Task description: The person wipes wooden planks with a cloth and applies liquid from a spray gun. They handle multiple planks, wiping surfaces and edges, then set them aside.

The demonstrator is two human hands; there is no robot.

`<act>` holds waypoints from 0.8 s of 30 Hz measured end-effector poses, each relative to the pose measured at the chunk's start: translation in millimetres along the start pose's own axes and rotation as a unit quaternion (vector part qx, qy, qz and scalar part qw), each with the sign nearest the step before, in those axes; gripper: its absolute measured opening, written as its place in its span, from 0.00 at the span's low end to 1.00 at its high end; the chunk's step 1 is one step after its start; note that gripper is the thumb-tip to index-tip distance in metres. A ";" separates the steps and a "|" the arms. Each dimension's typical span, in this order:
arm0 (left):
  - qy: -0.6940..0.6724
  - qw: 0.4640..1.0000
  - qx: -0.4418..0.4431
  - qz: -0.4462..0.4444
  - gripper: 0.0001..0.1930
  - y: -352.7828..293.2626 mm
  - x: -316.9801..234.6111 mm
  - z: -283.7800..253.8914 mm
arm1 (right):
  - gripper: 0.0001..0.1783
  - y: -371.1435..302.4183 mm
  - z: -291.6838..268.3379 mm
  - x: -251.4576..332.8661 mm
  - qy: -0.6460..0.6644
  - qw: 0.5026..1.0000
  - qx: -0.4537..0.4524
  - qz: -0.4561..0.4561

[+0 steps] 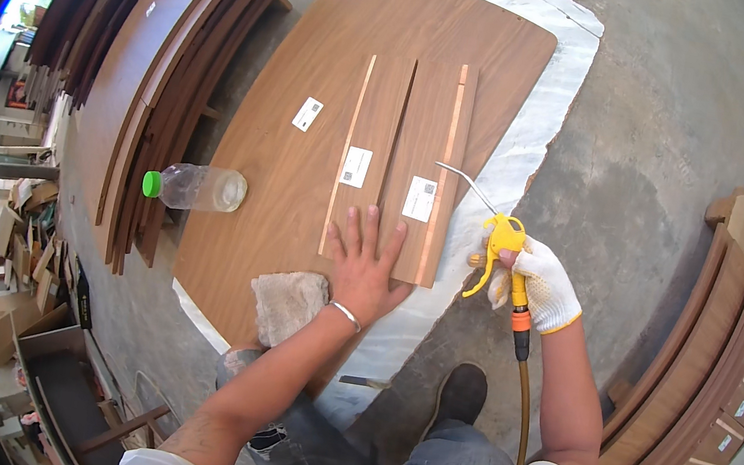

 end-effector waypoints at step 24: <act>-0.095 0.994 -0.041 0.034 0.18 16.2 98.6 -54.2 | 0.26 -78.6 -99.4 -52.7 0.001 0.987 -0.156 -0.034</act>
Point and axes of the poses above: each hand's wrist, its own y-axis towards the middle knuckle, its own z-axis out of the palm, x = y × z, the point moved 8 cm from there along y, towards the middle knuckle, and after that the axes turned 13 degrees about -x, right-handed, at the moved point
